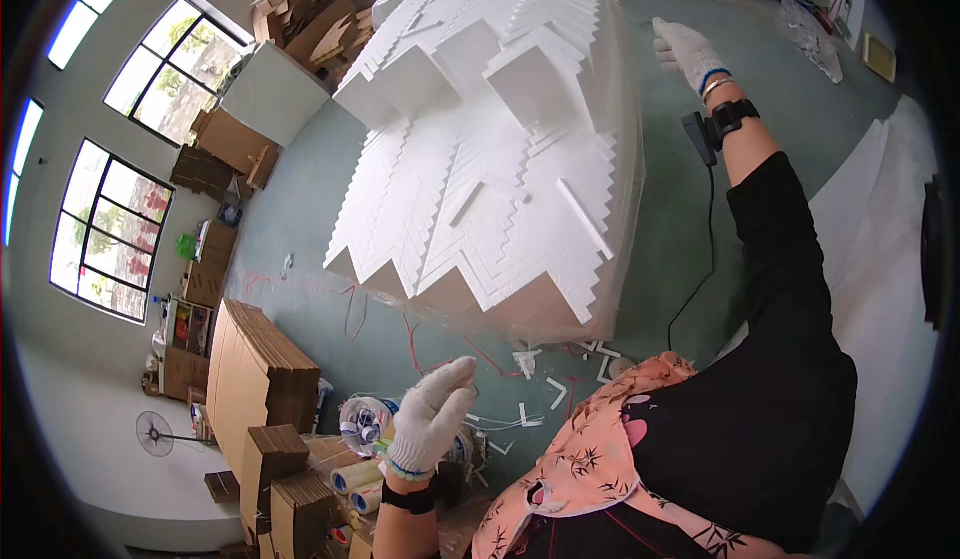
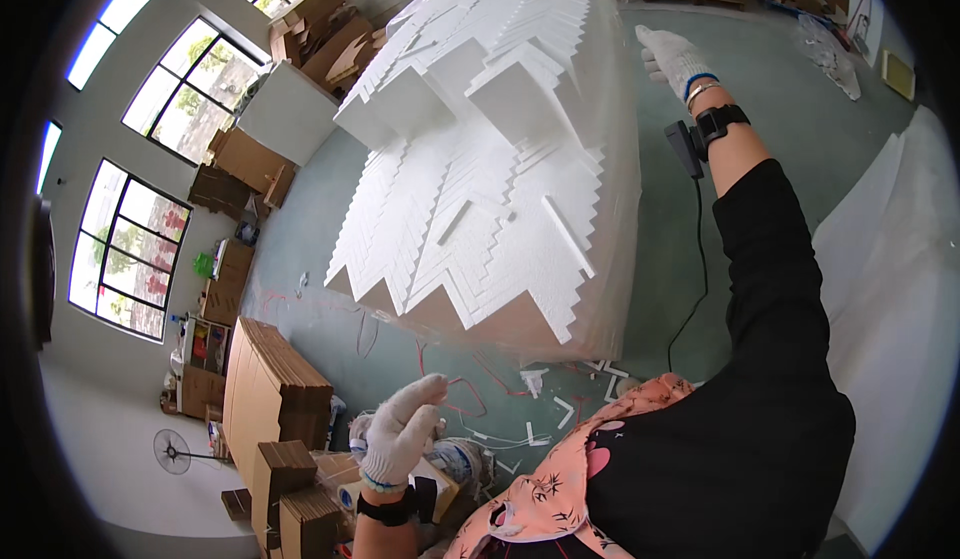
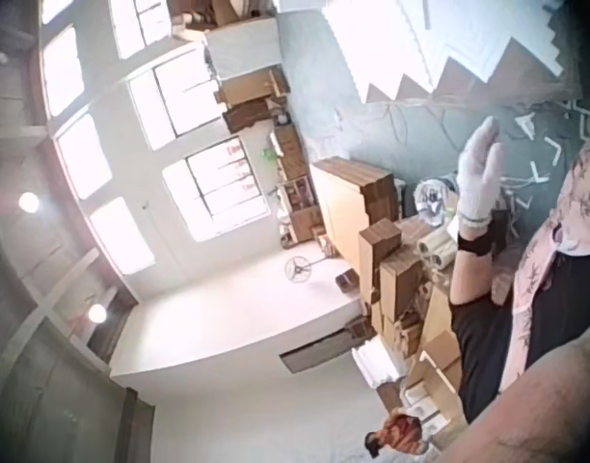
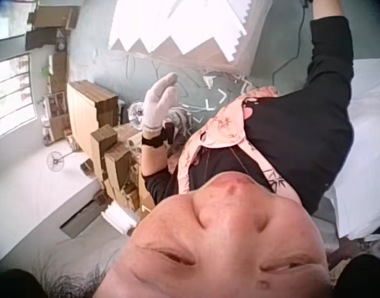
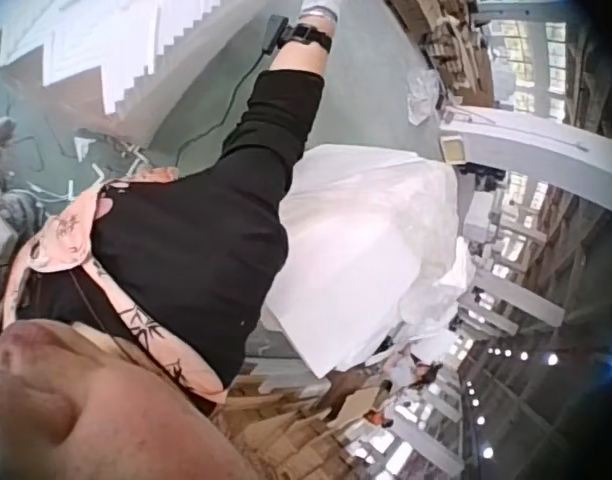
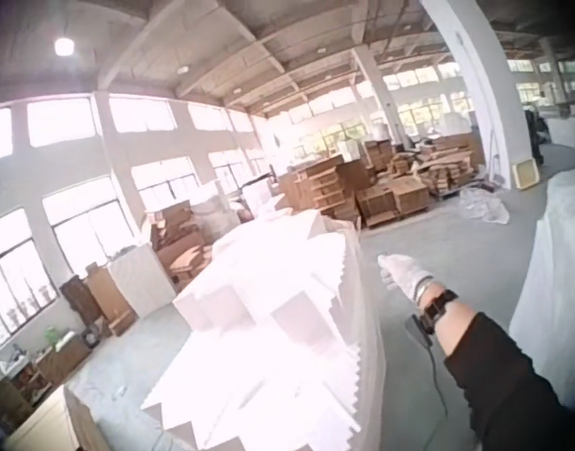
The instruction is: The person assembles a cardboard box and packs it with white foam inserts and a flat white panel. They use a handheld tape dispenser to seal the box flaps and secure the contents. The process involves folding the box, placing protective foam pieces inside, inserting the panel, and taping the box shut.
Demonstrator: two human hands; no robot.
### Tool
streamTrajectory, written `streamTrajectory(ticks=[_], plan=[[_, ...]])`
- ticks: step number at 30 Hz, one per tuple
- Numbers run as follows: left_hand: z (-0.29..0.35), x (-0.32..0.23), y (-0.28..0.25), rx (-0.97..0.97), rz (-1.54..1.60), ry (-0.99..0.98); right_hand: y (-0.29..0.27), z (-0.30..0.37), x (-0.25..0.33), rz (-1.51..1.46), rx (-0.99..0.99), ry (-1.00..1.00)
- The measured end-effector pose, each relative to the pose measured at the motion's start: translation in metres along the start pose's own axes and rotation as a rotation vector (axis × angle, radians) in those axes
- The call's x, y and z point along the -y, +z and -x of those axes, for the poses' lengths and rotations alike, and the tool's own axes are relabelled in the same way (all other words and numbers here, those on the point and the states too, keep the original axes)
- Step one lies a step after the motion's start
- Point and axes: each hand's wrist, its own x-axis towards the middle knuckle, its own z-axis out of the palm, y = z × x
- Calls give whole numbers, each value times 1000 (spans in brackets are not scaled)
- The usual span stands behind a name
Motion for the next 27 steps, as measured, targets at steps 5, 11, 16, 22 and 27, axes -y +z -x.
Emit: streamTrajectory(ticks=[5, 11, 16, 22, 27], plan=[[-88, -63, 32, 116, 138, -44, -11, -89, 9, 83, 22, -57], [-222, -108, 87, 147, 4, -14, 5, -194, 6, 205, -30, -181], [-307, -130, 136, 50, -274, 21, 28, -248, 7, 245, -49, -242], [-376, -150, 182, -31, -435, 82, 41, -241, 21, 247, 257, -174], [-393, -172, 204, -117, -562, 168, 55, -251, -1, 106, 296, -209]])
